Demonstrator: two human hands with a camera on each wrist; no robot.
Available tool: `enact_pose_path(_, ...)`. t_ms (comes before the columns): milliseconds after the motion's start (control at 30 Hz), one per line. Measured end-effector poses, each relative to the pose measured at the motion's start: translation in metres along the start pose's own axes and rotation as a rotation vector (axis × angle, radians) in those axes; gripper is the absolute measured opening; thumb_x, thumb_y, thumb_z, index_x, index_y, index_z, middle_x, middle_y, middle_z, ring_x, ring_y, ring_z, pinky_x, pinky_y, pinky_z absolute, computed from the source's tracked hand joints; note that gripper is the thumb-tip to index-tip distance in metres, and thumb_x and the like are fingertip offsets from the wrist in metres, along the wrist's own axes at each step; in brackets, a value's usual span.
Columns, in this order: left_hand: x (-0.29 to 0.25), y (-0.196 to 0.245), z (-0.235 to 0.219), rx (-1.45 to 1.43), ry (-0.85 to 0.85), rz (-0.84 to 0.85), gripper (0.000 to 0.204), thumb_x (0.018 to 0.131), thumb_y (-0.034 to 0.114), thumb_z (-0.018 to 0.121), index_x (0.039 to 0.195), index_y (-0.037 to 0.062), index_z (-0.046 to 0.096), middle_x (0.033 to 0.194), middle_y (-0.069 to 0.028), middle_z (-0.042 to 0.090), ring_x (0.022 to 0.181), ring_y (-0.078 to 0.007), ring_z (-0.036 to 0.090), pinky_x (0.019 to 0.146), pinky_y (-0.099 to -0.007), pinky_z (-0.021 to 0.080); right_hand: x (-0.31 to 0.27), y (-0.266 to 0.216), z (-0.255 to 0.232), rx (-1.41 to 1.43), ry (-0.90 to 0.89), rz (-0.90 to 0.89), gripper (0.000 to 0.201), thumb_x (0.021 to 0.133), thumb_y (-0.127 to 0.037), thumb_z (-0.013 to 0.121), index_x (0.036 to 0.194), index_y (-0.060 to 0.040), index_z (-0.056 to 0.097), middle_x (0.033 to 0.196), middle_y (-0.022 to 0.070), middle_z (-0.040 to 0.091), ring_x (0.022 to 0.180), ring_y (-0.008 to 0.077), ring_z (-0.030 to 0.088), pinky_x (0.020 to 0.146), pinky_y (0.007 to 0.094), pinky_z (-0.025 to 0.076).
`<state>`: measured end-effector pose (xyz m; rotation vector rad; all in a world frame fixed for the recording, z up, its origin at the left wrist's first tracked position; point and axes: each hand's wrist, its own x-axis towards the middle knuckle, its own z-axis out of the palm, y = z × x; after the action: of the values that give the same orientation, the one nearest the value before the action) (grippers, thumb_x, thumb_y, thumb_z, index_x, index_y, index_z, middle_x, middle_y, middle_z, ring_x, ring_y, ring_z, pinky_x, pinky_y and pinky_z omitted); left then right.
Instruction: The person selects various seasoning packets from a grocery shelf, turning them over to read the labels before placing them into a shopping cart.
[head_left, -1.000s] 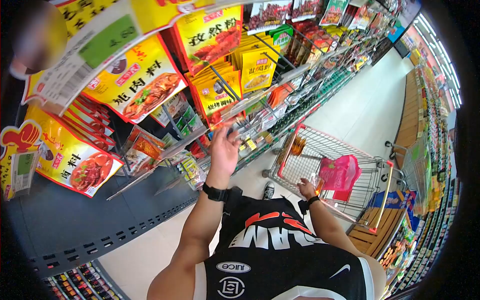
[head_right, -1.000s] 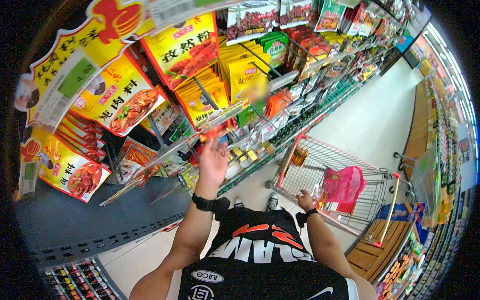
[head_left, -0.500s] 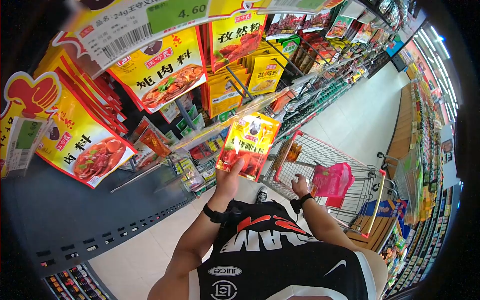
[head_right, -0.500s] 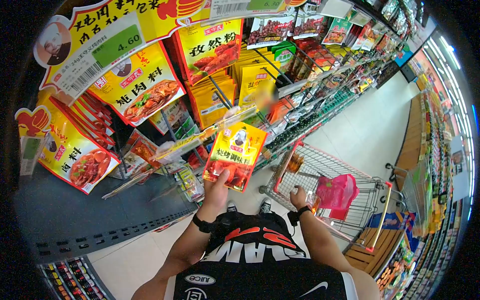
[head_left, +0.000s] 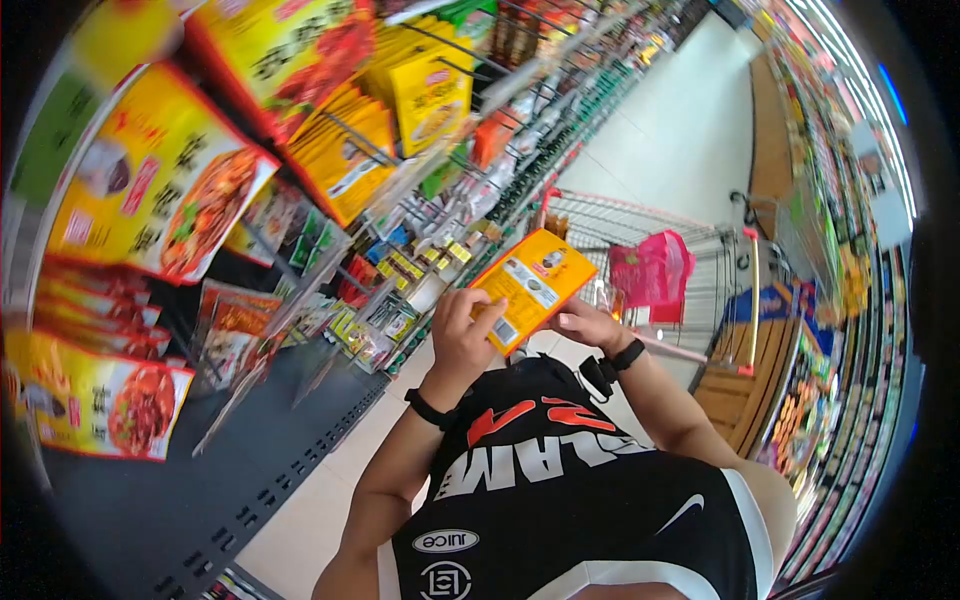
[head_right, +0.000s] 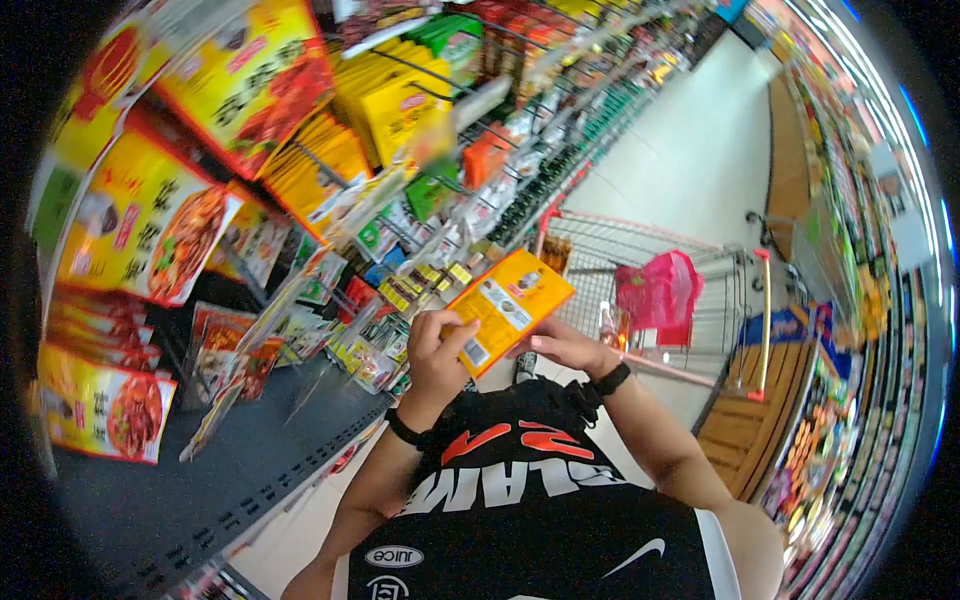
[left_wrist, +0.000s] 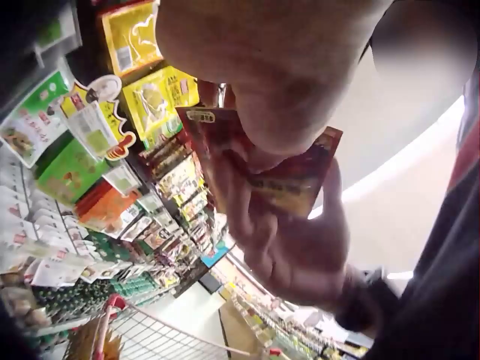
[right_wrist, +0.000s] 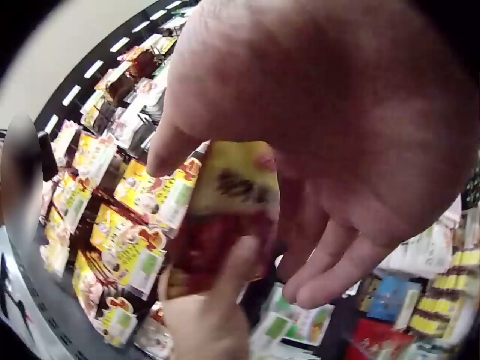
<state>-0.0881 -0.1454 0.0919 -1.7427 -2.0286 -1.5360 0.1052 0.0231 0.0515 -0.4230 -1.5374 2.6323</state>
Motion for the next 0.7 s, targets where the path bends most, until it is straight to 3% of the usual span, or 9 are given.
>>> enact_pose_path(67, -0.003, -0.002, 0.020, 0.087, -0.117, 0.157, 0.033, 0.070, 0.008, 0.072, 0.103, 0.0088, 0.069, 0.102, -0.0068, 0.058, 0.097, -0.0274, 0.057, 0.087, -0.0432, 0.043, -0.001, 0.004, 0.018, 0.155, 0.109, -0.055, 0.053, 0.096, -0.024, 0.063, 0.141, -0.0043, 0.044, 0.130, 0.0078, 0.059, 0.116, 0.0217, 0.059, 0.100, 0.0390, 0.047)
enact_pose_path(167, 0.003, 0.002, 0.046, 0.034, -0.184, 0.119, 0.039, 0.070, 0.011, 0.074, 0.108, 0.0096, 0.068, 0.107, -0.0087, 0.058, 0.103, -0.0291, 0.056, 0.091, -0.0437, 0.042, 0.003, -0.019, 0.031, -0.116, 0.488, 0.035, 0.046, 0.096, -0.020, 0.062, 0.137, -0.0040, 0.048, 0.125, 0.0066, 0.063, 0.112, 0.0193, 0.060, 0.097, 0.0358, 0.049)
enact_pose_path(233, 0.009, 0.005, 0.043, 0.043, -0.338, 0.125, 0.055, 0.070, 0.023, 0.078, 0.122, 0.0120, 0.063, 0.123, -0.0123, 0.051, 0.109, -0.0323, 0.053, 0.098, -0.0481, 0.037, -0.009, -0.012, 0.018, -0.098, 0.567, -0.046, 0.041, 0.094, -0.013, 0.064, 0.132, -0.0026, 0.052, 0.121, 0.0068, 0.064, 0.109, 0.0180, 0.062, 0.094, 0.0338, 0.051)
enact_pose_path(300, 0.013, 0.009, 0.041, -0.065, -0.401, 0.089, 0.064, 0.074, 0.029, 0.079, 0.130, 0.0086, 0.056, 0.127, -0.0141, 0.046, 0.108, -0.0308, 0.053, 0.094, -0.0430, 0.041, -0.024, -0.011, 0.009, -0.145, 0.608, -0.075, 0.042, 0.092, -0.010, 0.067, 0.131, -0.0021, 0.052, 0.121, 0.0074, 0.065, 0.110, 0.0182, 0.061, 0.094, 0.0340, 0.052)
enact_pose_path(400, -0.015, -0.007, 0.058, -0.492, -0.345, -0.342, 0.071, 0.078, 0.034, 0.079, 0.134, 0.0028, 0.050, 0.129, -0.0157, 0.043, 0.102, -0.0259, 0.055, 0.088, -0.0346, 0.045, -0.045, -0.011, -0.005, -0.224, 0.516, 0.034, 0.046, 0.089, -0.008, 0.070, 0.130, -0.0006, 0.052, 0.120, 0.0086, 0.065, 0.108, 0.0183, 0.063, 0.093, 0.0356, 0.053)
enact_pose_path(433, -0.021, -0.015, 0.065, -0.617, -0.375, -0.422, 0.068, 0.082, 0.035, 0.077, 0.131, -0.0035, 0.050, 0.124, -0.0132, 0.051, 0.094, -0.0178, 0.057, 0.081, -0.0288, 0.047, -0.050, -0.014, -0.005, -0.216, 0.466, 0.052, 0.046, 0.089, -0.008, 0.071, 0.130, -0.0001, 0.051, 0.120, 0.0091, 0.065, 0.107, 0.0185, 0.063, 0.093, 0.0358, 0.053)
enact_pose_path(500, -0.021, -0.023, 0.077, -1.019, -0.569, -0.654, 0.051, 0.088, 0.025, 0.072, 0.126, -0.0051, 0.055, 0.114, -0.0109, 0.063, 0.090, -0.0133, 0.062, 0.082, -0.0292, 0.050, -0.052, -0.019, 0.000, -0.212, 0.429, 0.017, 0.047, 0.088, -0.008, 0.072, 0.129, 0.0004, 0.052, 0.120, 0.0105, 0.065, 0.107, 0.0187, 0.063, 0.092, 0.0351, 0.053)
enact_pose_path(600, -0.008, -0.014, 0.077, -1.010, -0.814, -0.731, 0.032, 0.093, 0.014, 0.066, 0.118, -0.0061, 0.060, 0.104, -0.0089, 0.070, 0.091, -0.0125, 0.065, 0.082, -0.0288, 0.052, -0.048, -0.017, -0.006, -0.230, 0.420, -0.031, 0.048, 0.088, -0.011, 0.072, 0.130, 0.0012, 0.052, 0.120, 0.0111, 0.065, 0.107, 0.0187, 0.063, 0.092, 0.0346, 0.053)
enact_pose_path(700, -0.002, -0.008, 0.093, -0.980, -0.659, -0.767, 0.023, 0.093, 0.008, 0.063, 0.112, -0.0052, 0.064, 0.105, -0.0102, 0.071, 0.093, -0.0132, 0.066, 0.083, -0.0280, 0.052, -0.037, -0.005, -0.022, 0.072, 0.560, -0.082, 0.047, 0.091, -0.018, 0.069, 0.130, 0.0017, 0.051, 0.118, 0.0100, 0.066, 0.104, 0.0173, 0.065, 0.088, 0.0332, 0.054)
